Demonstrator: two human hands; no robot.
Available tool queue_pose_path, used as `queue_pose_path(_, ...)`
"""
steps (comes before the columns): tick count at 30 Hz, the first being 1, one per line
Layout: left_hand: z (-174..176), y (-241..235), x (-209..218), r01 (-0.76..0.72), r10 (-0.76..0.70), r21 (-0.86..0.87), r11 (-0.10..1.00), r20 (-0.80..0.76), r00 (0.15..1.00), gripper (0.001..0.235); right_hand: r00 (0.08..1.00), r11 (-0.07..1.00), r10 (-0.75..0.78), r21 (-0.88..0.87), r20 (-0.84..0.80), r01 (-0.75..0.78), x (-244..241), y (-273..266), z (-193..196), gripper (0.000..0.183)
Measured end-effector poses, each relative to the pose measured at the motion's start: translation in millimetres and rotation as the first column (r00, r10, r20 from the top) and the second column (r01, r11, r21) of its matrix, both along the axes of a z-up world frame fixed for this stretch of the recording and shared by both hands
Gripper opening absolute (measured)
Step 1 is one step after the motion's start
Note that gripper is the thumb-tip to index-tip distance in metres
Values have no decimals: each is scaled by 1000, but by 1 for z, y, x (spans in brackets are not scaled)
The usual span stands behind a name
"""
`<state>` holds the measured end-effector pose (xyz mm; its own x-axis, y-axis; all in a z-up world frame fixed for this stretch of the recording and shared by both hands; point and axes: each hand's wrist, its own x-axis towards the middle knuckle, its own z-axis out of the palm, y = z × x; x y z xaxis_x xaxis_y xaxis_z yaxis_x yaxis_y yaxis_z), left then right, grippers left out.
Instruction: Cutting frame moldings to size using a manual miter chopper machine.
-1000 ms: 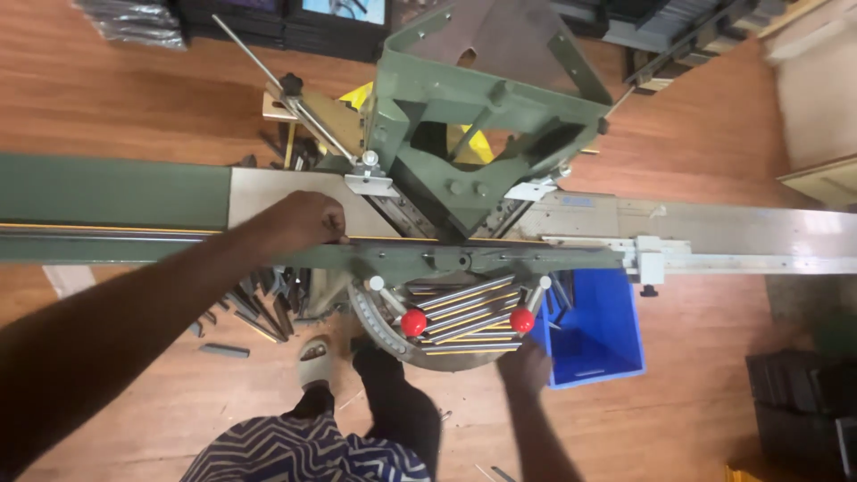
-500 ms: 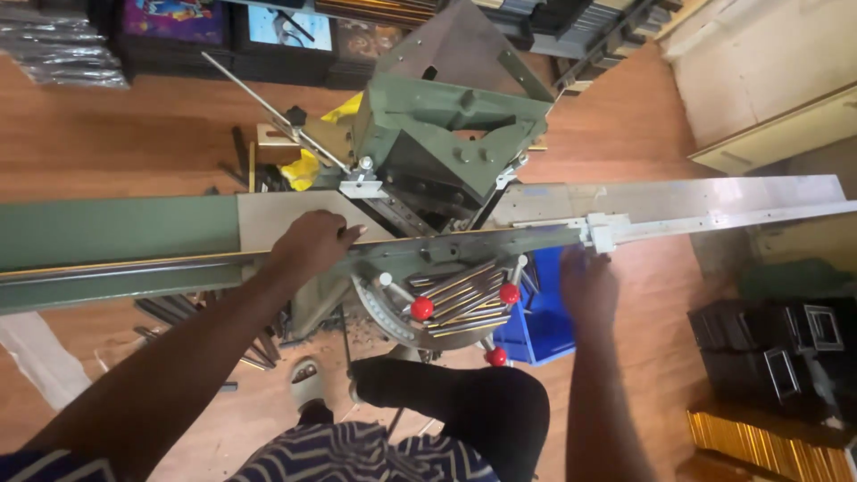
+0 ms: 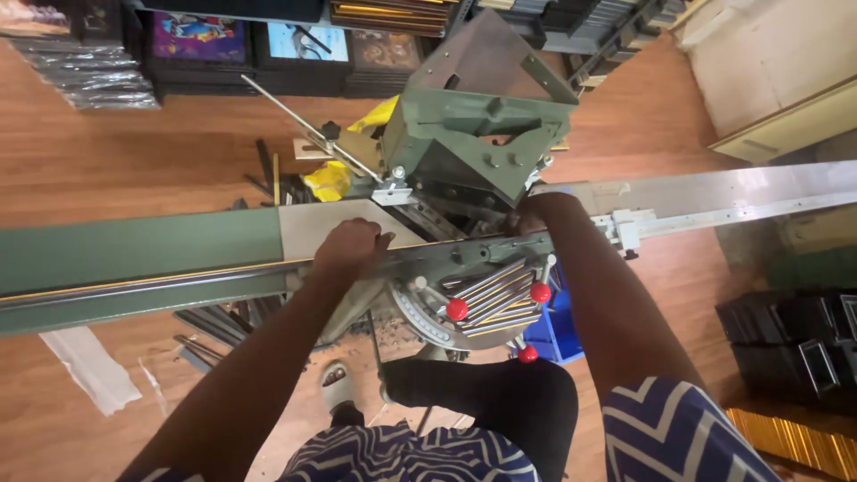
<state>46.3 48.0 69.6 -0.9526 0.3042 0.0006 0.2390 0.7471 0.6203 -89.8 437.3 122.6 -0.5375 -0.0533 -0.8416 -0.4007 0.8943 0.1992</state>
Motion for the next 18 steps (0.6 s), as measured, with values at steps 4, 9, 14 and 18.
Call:
queue_pose_path(4,7,1,-1,-10,10,11,1000,8,1000,39,984,999,-47,-27,-172,43,1,11,23,30)
queue_pose_path(9,22,1,8,-24,24,5,1000,37,999,37,820,917,-363,-325,-443,230,80,31,97,19)
queue_pose_path(14,25,2,7,-41,41,0,999,69,997,35,104,506,-860,-861,-499,50,232,58,64,34)
queue_pose_path(18,8,0,2,-35,35,3,999,7,999,34,360,742,-598,-664,-716,-87,325,54,-54,14)
